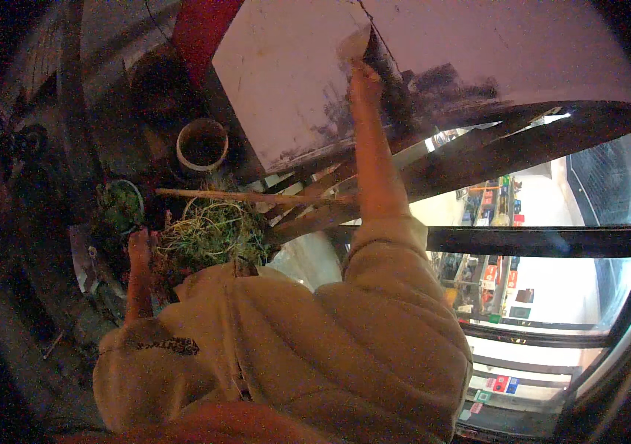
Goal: The person scrapes a wall surface with a putty knife, removing old paint or plaster. They repeatedly apply the tool to the wall, working across different areas and occasionally adjusting their grip and angle.
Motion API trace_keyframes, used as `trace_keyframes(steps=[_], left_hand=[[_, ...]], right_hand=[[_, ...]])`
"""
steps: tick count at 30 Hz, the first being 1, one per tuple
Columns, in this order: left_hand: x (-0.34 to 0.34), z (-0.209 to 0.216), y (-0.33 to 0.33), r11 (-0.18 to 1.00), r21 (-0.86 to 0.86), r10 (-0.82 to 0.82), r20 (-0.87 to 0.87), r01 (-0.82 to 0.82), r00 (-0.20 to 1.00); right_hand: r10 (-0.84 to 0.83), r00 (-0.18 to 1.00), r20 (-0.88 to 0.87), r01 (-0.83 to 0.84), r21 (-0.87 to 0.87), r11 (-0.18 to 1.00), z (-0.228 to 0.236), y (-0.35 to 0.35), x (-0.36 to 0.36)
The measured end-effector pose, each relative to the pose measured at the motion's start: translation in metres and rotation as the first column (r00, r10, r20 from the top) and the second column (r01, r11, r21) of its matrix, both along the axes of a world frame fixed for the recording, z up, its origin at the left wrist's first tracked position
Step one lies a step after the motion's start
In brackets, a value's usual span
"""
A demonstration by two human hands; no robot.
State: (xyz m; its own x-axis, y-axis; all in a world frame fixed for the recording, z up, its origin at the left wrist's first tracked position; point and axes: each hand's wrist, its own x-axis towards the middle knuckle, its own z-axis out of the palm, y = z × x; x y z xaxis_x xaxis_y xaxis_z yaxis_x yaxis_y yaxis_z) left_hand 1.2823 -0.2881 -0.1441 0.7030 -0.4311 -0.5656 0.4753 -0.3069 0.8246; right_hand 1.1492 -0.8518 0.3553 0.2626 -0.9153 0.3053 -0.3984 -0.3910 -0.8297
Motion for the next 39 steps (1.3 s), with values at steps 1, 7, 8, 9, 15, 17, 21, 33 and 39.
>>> trace_keyframes(steps=[1, 7, 8, 9, 15, 17, 21, 33, 39], left_hand=[[0.003, -0.005, 0.002, 0.999, -0.024, 0.045, 0.021, -0.045, 0.999], [-0.006, 0.031, 0.013, 0.987, 0.047, 0.151, 0.023, -0.151, 0.988], [-0.008, 0.041, 0.006, 0.988, 0.041, 0.15, -0.018, -0.149, 0.989], [-0.001, 0.029, 0.014, 0.988, 0.04, 0.154, -0.05, -0.152, 0.987], [0.003, 0.083, 0.009, 0.972, 0.193, 0.123, 0.068, -0.134, 0.99], [0.003, 0.098, 0.024, 0.964, 0.199, 0.177, 0.0, -0.174, 0.984], [0.002, 0.109, -0.008, 0.97, 0.152, 0.219, -0.209, -0.19, 0.953], [-0.006, 0.062, 0.036, 0.947, 0.193, 0.279, -0.092, -0.258, 0.956], [-0.007, 0.064, 0.034, 0.966, 0.109, 0.244, -0.061, -0.236, 0.968]], right_hand=[[0.023, 0.999, 0.032, -0.023, 0.005, 1.0, 0.0, 0.003, 0.004], [-0.04, 0.999, 0.004, 0.039, 0.101, 0.994, 0.003, 0.057, -0.03], [-0.05, 0.994, -0.102, 0.045, -0.044, 0.998, 0.006, 0.021, -0.024], [-0.069, 0.98, -0.189, 0.035, -0.18, 0.983, 0.005, -0.016, -0.011], [0.01, 0.977, -0.213, -0.047, -0.167, 0.985, -0.005, -0.02, 0.021], [0.006, 0.981, -0.193, -0.011, -0.022, 1.0, -0.007, 0.039, 0.008], [-0.115, 0.911, -0.396, -0.064, -0.411, 0.91, 0.004, -0.045, -0.009], [-0.072, 0.882, -0.467, -0.184, -0.48, 0.858, -0.009, -0.001, -0.008], [-0.236, 0.812, -0.533, -0.049, -0.465, 0.884, -0.003, -0.053, 0.119]])
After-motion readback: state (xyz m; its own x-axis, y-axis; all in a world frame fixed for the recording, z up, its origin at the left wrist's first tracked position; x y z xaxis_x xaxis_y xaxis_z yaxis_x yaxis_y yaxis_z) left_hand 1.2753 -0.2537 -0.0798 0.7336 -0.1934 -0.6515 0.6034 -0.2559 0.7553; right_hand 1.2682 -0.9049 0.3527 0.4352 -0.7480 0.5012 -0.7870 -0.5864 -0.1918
